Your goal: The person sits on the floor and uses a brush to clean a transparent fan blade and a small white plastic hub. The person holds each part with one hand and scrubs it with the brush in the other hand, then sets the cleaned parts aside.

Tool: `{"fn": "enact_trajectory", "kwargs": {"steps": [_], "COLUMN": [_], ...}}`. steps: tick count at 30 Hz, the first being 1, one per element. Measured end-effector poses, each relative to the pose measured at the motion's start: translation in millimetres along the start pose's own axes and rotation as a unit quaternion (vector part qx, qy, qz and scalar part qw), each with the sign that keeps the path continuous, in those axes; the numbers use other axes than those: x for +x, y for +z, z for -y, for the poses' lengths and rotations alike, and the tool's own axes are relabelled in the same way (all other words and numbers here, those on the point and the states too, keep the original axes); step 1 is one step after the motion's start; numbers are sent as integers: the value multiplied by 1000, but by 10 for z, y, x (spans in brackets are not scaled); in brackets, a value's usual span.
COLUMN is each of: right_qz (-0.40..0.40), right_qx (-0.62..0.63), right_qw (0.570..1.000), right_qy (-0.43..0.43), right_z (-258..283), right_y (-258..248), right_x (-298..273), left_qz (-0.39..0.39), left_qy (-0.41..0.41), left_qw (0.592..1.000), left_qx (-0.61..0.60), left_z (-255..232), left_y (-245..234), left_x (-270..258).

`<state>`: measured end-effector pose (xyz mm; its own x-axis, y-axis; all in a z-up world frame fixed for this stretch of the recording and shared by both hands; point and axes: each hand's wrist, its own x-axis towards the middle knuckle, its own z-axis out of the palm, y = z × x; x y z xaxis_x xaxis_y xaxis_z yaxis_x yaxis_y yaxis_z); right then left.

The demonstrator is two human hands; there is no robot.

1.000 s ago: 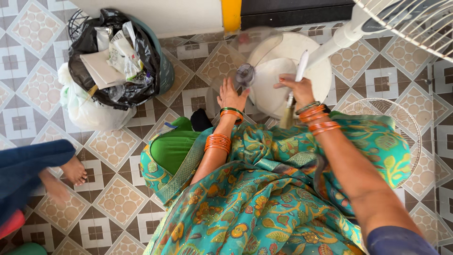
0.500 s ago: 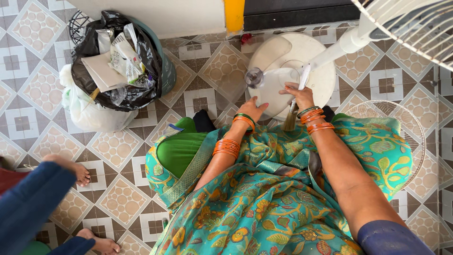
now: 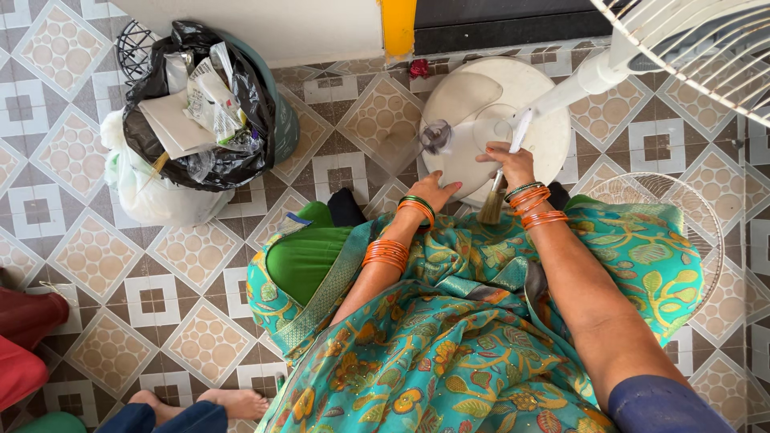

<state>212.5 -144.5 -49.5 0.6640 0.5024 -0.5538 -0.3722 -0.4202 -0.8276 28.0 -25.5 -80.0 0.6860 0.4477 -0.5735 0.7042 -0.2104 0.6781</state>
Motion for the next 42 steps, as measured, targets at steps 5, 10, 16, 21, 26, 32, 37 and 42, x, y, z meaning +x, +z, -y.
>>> {"fn": "enact_trajectory", "kwargs": {"steps": [5, 10, 16, 21, 26, 32, 37, 42], "right_qz": [8, 6, -1, 4, -29, -40, -15, 32], "right_qx": [4, 5, -4, -45, -272, -507, -532, -537], "right_qw": [999, 997, 997, 985, 913, 761, 701, 662], "right_qy": [-40, -71, -77, -164, -302, -403, -474, -522], "right_z": [-22, -3, -23, -20, 265, 1011, 1563, 1901], "right_y": [39, 82, 78, 182, 387, 816, 1417, 1955], "right_x": [-26, -37, -33, -74, -259, -334, -81, 175], "left_qz": [1, -3, -7, -23, -97, -128, -141, -116], "left_qy": [-3, -2, -2, 1, 16, 6, 38, 68], "left_qw": [1000, 1000, 1000, 999, 991, 981, 865, 776], "left_qx": [-6, -7, -18, -34, -88, -148, -480, -616], "left_z": [-36, -75, -59, -55, -41, -57, -213, -313], "left_y": [-42, -93, -120, -169, -214, -262, -391, -574], "left_x": [-43, -64, -79, -99, -96, -57, 80, 161]}}
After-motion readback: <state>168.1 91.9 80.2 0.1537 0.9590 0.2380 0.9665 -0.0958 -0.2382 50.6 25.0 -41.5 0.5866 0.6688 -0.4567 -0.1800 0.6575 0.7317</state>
